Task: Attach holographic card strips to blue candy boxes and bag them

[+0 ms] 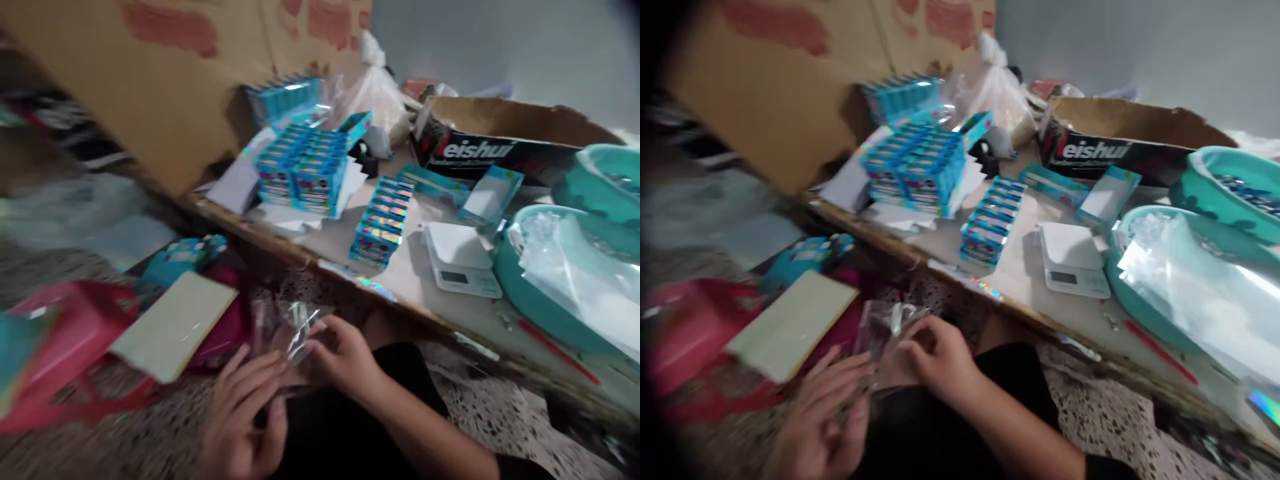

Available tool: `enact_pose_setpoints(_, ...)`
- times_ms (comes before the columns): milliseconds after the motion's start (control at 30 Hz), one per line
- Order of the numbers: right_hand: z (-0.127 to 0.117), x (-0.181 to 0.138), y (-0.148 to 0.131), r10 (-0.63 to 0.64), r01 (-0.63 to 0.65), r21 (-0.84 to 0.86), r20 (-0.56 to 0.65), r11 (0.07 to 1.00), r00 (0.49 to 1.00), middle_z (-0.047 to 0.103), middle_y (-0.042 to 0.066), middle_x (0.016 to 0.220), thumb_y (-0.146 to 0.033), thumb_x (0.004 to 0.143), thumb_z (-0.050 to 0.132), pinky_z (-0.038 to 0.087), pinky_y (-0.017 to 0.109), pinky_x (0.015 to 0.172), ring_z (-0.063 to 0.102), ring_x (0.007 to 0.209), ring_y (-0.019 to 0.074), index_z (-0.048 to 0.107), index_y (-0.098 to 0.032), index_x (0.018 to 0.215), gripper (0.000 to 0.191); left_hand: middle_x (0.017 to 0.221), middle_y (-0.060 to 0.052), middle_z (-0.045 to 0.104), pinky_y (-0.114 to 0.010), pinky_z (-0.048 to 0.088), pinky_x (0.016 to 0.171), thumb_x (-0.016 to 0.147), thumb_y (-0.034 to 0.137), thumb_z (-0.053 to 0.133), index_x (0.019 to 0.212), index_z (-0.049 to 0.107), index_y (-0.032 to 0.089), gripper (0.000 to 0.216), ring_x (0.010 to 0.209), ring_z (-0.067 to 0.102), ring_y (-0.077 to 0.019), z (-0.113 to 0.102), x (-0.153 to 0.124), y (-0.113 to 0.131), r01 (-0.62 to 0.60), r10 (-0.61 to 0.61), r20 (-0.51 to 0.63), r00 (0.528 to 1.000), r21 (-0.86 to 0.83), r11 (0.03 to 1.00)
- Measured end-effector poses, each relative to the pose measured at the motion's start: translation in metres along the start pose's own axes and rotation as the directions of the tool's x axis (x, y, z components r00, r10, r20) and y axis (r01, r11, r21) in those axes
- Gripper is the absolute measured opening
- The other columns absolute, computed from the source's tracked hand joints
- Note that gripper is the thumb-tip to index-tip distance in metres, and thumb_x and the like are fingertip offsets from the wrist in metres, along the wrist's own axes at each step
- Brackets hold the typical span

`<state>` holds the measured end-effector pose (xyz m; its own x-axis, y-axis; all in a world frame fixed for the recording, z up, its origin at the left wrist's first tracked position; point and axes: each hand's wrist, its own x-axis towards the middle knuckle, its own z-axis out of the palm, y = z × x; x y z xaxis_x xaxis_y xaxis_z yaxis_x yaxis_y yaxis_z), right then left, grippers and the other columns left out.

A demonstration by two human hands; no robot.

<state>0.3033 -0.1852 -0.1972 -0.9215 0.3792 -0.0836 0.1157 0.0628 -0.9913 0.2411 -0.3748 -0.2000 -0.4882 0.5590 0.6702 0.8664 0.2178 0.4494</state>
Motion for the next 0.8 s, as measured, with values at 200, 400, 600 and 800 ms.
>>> enact_pose_setpoints(200, 0.001, -0.049, -0.022, 0.016, -0.031, 0.068, 0.204, 0.997, 0.979, 0.073, 0.008, 0.080, -0.047, 0.067, 0.079, 0.055, 0.033, 0.070, 0.068, 0.074, 0.0229, 0.070, -0.019, 0.085, 0.035, 0.130, -0.014, 0.061, -0.052, 0.044, 0.108, 0.079, 0.060, 0.066, 0.136, 0.051, 0.023, 0.069, 0.124, 0.057, -0.0309, -0.002, -0.021, 0.078, 0.283, -0.288, -0.009, 0.958, -0.158, 0.946)
enact_pose_setpoints(400, -0.003, -0.052, -0.010, -0.033, 0.071, -0.126, 0.276, 0.989, 0.961, 0.075, 0.011, 0.078, -0.058, 0.061, 0.074, 0.058, 0.033, 0.068, 0.070, 0.075, 0.0272, 0.074, -0.020, 0.074, 0.040, 0.116, -0.010, 0.067, -0.038, 0.055, 0.095, 0.070, 0.033, 0.080, 0.121, 0.065, 0.021, 0.054, 0.107, 0.065, -0.0241, 0.014, -0.040, 0.092, 0.406, -0.468, -0.119, 0.875, -0.345, 0.846)
enact_pose_setpoints(600, -0.006, -0.055, -0.008, -0.165, 0.213, -0.176, 0.253, 0.961, 0.953, 0.066, 0.006, 0.062, -0.053, 0.069, 0.066, 0.054, 0.031, 0.059, 0.065, 0.063, 0.0231, 0.066, -0.021, 0.062, 0.033, 0.104, -0.008, 0.073, -0.034, 0.056, 0.092, 0.092, 0.022, 0.057, 0.105, 0.073, 0.022, 0.021, 0.100, 0.068, -0.0188, 0.010, -0.036, 0.106, 0.416, -0.468, -0.273, 0.841, -0.228, 0.880)
enact_pose_setpoints(800, -0.010, -0.042, 0.013, -0.160, 0.182, -0.119, 0.172, 0.976, 0.972, 0.066, 0.004, 0.063, -0.053, 0.067, 0.067, 0.055, 0.032, 0.059, 0.065, 0.062, 0.0245, 0.064, -0.026, 0.064, 0.028, 0.093, -0.009, 0.073, -0.036, 0.061, 0.078, 0.095, 0.030, 0.051, 0.106, 0.071, 0.027, 0.024, 0.089, 0.070, -0.0209, 0.042, -0.042, 0.077, 0.267, -0.274, -0.492, 0.826, -0.086, 0.960)
